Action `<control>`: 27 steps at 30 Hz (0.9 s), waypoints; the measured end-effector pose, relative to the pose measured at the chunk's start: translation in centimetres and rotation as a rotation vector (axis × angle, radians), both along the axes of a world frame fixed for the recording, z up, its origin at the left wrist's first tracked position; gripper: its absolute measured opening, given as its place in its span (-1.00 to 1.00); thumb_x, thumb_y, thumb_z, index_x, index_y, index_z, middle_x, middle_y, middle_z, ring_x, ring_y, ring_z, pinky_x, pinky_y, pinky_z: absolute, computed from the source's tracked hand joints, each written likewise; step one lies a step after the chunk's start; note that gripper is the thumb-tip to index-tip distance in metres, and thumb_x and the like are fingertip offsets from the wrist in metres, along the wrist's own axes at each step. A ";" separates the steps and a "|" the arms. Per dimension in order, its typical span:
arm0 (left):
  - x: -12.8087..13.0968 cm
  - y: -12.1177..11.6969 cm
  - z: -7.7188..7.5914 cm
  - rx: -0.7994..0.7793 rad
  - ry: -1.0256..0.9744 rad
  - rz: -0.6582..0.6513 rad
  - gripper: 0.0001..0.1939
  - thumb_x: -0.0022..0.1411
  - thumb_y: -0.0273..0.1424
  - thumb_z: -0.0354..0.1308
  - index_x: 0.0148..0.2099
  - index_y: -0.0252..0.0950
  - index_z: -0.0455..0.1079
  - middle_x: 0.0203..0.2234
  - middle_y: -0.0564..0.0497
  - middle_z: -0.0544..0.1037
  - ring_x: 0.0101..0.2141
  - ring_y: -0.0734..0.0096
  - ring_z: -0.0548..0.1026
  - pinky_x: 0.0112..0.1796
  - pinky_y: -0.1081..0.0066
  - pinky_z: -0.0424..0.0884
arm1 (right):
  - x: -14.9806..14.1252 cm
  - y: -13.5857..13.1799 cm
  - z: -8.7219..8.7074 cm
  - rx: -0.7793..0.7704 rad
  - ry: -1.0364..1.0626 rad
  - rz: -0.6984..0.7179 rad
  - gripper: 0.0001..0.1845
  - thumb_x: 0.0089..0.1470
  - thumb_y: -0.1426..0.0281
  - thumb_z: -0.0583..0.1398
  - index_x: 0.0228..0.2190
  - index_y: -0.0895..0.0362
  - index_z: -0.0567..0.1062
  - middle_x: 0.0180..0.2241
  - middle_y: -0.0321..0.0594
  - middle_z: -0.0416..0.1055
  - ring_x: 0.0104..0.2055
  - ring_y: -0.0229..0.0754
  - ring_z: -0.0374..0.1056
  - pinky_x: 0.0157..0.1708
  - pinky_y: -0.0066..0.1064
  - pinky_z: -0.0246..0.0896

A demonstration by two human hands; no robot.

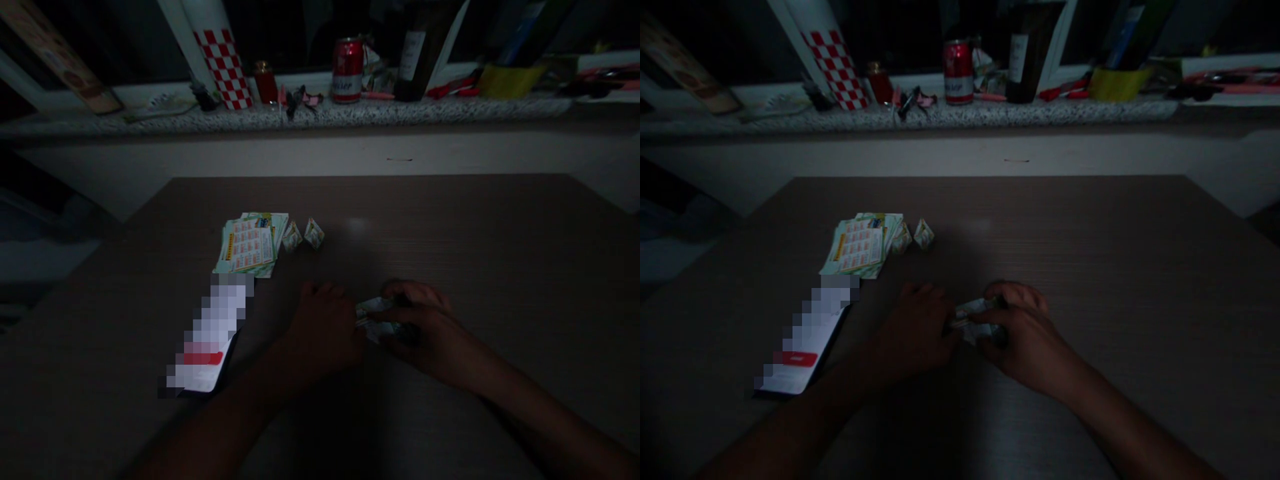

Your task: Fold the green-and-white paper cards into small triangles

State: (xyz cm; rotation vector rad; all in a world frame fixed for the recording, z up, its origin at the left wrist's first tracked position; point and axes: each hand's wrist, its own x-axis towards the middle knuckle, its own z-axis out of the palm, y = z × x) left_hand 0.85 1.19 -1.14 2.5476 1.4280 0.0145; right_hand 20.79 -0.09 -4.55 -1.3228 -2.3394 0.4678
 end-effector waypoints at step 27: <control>-1.6 -0.1 0.2 0.041 -0.183 -0.173 -0.89 0.21 -0.42 0.08 -0.19 -0.25 0.39 -0.23 -0.01 0.43 -0.18 0.28 0.35 -0.12 0.26 0.20 | 0.6 0.5 1.4 -0.015 0.150 0.257 -0.83 0.10 0.48 0.18 -0.26 0.04 0.52 -0.28 -0.21 0.47 -0.14 -0.10 0.36 -0.08 -0.14 0.19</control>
